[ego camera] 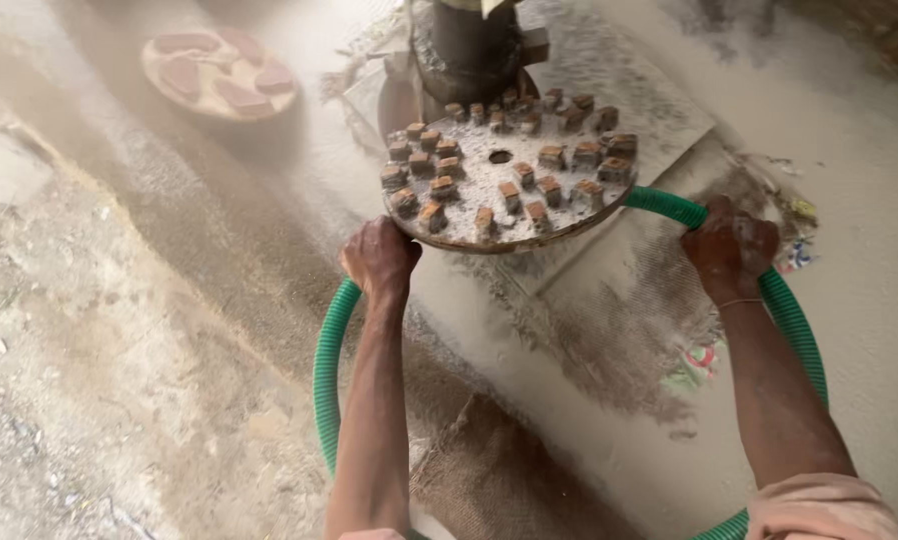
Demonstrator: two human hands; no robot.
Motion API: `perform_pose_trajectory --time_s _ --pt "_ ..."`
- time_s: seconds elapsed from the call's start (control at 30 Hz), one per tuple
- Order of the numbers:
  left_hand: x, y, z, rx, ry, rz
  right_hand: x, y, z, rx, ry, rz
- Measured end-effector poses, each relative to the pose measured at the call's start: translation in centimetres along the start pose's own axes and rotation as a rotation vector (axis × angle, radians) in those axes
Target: The person polishes a large marble tile using a rotary polishing machine, guiding the head with a circular green handle across the surface.
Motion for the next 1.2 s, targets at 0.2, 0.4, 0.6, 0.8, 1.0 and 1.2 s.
perform_pose_trajectory --time_s 0.2,0.4,0.6,0.8,1.0,1.2 --pt "0.4 1.1 -0.7 0.043 0.017 0.044 0.2 0.7 1.2 -0.042 -0.007 -0.008" --pt "1.4 2.0 -0.2 0.009 0.021 0.1 1.5 1.1 1.5 -0.073 -0.055 -0.008" --pt "3.0 2.6 -0.9 0.059 0.001 0.064 1.9 0.1 4.2 -0.087 -0.126 -0.018" --pt "4.9 4.3 0.4 -0.004 0.007 0.118 2.2 -1.2 7.1 -0.121 -0.302 -0.029" --pt "6.4 6.2 2.4 -0.056 0.0 0.157 4.0 0.2 8.0 -0.178 -1.828 -0.252" --pt "7.0 6.7 0.5 -0.039 0.023 0.126 5.7 2.0 6.9 -0.15 -0.958 -0.173"
Point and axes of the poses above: each hand's wrist, its own y-axis towards the middle knuckle, its own z-axis out of the palm, x = y × z, the point moved 3 cm from there along y, towards the middle knuckle, and after that the axes turned 1 degree about -x, right-handed, at the moved point
